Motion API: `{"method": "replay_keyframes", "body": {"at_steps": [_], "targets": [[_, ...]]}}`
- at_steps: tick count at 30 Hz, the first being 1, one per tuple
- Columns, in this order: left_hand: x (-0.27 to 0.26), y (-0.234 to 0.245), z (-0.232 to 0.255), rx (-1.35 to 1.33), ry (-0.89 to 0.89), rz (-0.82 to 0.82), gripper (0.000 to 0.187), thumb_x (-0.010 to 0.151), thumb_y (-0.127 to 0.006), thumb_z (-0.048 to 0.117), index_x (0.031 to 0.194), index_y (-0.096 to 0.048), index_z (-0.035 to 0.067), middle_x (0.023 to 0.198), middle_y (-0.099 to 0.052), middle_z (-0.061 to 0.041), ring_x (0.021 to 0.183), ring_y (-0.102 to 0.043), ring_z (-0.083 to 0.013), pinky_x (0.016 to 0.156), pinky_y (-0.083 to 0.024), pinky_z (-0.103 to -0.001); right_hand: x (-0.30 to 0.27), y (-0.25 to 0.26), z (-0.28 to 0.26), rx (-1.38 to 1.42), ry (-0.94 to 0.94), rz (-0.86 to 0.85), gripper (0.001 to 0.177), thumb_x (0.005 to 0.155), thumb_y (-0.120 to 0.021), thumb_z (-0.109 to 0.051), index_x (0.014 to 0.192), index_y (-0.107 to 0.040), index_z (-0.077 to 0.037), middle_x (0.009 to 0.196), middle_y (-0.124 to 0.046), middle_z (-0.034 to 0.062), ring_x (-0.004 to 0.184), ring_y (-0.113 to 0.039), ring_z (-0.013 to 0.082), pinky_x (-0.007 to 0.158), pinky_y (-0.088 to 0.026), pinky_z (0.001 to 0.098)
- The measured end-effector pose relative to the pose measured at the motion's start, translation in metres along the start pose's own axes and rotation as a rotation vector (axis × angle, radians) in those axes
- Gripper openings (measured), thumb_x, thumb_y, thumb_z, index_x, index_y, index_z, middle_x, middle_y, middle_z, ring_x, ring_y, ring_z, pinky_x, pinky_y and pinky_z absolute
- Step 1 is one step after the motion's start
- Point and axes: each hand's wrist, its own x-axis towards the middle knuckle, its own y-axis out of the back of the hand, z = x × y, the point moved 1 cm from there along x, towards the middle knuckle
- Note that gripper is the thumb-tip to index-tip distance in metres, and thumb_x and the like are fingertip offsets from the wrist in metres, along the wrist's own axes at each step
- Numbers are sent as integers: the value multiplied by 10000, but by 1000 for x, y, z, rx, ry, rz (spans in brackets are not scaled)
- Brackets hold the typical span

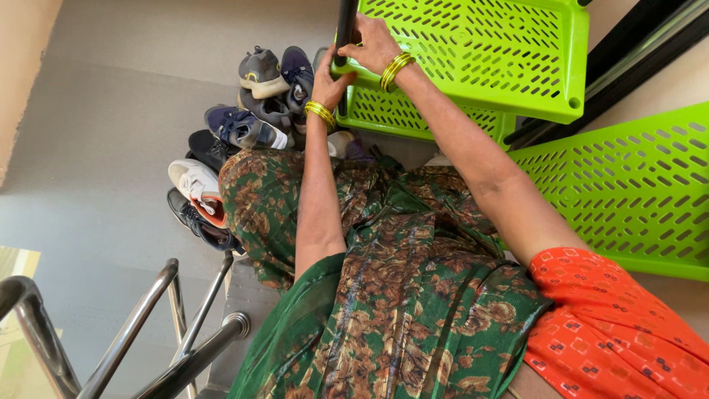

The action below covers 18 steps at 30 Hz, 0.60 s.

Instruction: The person kneels beside a green plastic shoe rack on a stair landing and wipes its perforated shelves with a cloth. They then pull the rack apart, detach the black support tubes from the shelf baskets, and continue wiping the separated shelves and tubes.

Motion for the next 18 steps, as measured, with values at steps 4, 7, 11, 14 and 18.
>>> {"method": "replay_keyframes", "body": {"at_steps": [4,7,11,14,18], "targets": [[-2,-8,-13,-89,29,115,532,950,-759,97,1443,-586,3,1269,-709,-132,1124,-653,-197,969,-554,-331,-2,-6,-4,12,-75,28,378,819,-837,-56,1118,-610,-9,947,-777,131,880,-788,260,788,-624,385],[3,-16,-14,186,-153,271,544,917,-770,72,1412,-558,-9,1299,-688,-143,1161,-660,-190,989,-523,-319,-2,-13,-6,-58,-90,79,398,793,-850,-74,1112,-617,-21,928,-774,141,872,-782,286,785,-626,401],[4,-21,-11,233,-94,318,523,909,-742,83,1406,-593,22,1262,-724,-120,1110,-688,-156,963,-551,-299,-1,-16,-3,-87,-96,101,427,782,-859,-87,1135,-626,-27,936,-776,141,878,-769,302,800,-617,406],[-2,-20,-9,76,14,278,514,906,-750,102,1391,-608,16,1198,-743,-109,1039,-678,-154,918,-560,-292,3,-7,-5,160,78,41,430,852,-868,-48,1205,-627,0,1042,-737,165,1002,-731,304,919,-583,414],[6,-20,-8,79,-84,283,471,915,-791,98,1344,-638,-22,1202,-730,-108,1068,-646,-154,938,-525,-287,30,5,-16,722,-8,-14,348,909,-831,-80,1185,-624,-39,1020,-746,41,922,-730,144,853,-620,310]]}}
